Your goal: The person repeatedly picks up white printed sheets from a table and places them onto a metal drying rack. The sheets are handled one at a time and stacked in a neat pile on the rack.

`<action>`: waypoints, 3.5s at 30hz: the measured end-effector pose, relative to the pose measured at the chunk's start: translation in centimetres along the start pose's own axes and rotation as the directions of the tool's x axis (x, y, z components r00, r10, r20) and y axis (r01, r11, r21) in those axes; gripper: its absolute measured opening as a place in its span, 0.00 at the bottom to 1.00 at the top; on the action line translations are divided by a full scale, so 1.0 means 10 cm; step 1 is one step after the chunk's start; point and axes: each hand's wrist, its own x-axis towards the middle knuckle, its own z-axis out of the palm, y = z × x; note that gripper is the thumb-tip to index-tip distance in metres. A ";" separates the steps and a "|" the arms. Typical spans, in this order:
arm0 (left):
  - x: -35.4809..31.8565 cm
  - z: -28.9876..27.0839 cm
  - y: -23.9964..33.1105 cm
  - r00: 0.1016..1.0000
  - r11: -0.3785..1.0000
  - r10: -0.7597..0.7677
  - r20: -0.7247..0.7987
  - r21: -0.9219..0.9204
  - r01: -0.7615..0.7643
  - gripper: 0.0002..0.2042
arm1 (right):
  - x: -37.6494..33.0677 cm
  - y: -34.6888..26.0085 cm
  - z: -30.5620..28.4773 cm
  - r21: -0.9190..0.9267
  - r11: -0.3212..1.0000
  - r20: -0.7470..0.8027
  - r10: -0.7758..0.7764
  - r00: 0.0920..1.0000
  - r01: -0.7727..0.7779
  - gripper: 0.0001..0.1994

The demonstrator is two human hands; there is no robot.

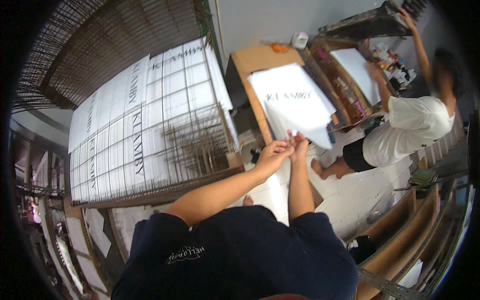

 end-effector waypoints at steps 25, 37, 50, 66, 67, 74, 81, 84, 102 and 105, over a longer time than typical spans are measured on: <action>-0.29 -0.19 2.13 0.872 0.791 0.477 -0.115 -0.377 -0.482 0.09 | -0.52 0.44 -0.09 -0.266 0.964 0.293 0.090 0.952 -0.009 0.21; -1.42 -1.84 3.19 0.855 0.833 0.518 -0.013 -0.220 -0.508 0.08 | -1.16 -0.58 1.55 0.004 0.946 0.688 0.233 0.688 -0.325 0.32; -3.55 -3.60 2.43 0.831 0.914 0.406 -0.379 0.177 -0.366 0.03 | -1.83 0.30 2.86 -0.485 0.832 0.811 0.312 0.496 0.269 0.24; -6.39 -7.06 0.12 0.445 0.917 0.237 -0.864 0.350 0.192 0.10 | -3.79 3.90 3.94 -0.799 0.397 0.523 0.830 0.195 0.451 0.14; -6.49 -7.33 0.03 0.470 0.920 0.204 -0.858 0.333 0.207 0.10 | -3.90 4.14 3.93 -0.800 0.400 0.520 0.834 0.185 0.447 0.14; -6.41 -8.68 -0.33 0.481 0.941 0.197 -0.854 0.302 0.152 0.13 | -4.24 5.02 4.06 -0.839 0.328 0.489 0.805 0.337 0.433 0.14; -5.28 -9.64 -0.21 0.481 0.902 0.299 -0.824 0.408 0.138 0.20 | -4.10 5.36 4.41 -0.843 0.295 0.520 0.659 0.544 0.450 0.13; -4.92 -9.97 -0.16 0.491 0.867 0.318 -0.811 0.458 0.195 0.20 | -3.92 5.51 4.49 -0.843 0.315 0.532 0.609 0.589 0.436 0.15; -4.29 -10.34 -0.31 0.607 0.901 0.047 -0.793 0.296 0.318 0.26 | -3.75 5.55 4.60 -0.860 0.257 0.510 0.451 0.733 0.441 0.27; -4.40 -10.39 -0.39 0.554 0.924 0.117 -0.824 0.296 0.244 0.31 | -3.71 5.55 4.58 -0.855 0.246 0.518 0.465 0.718 0.458 0.27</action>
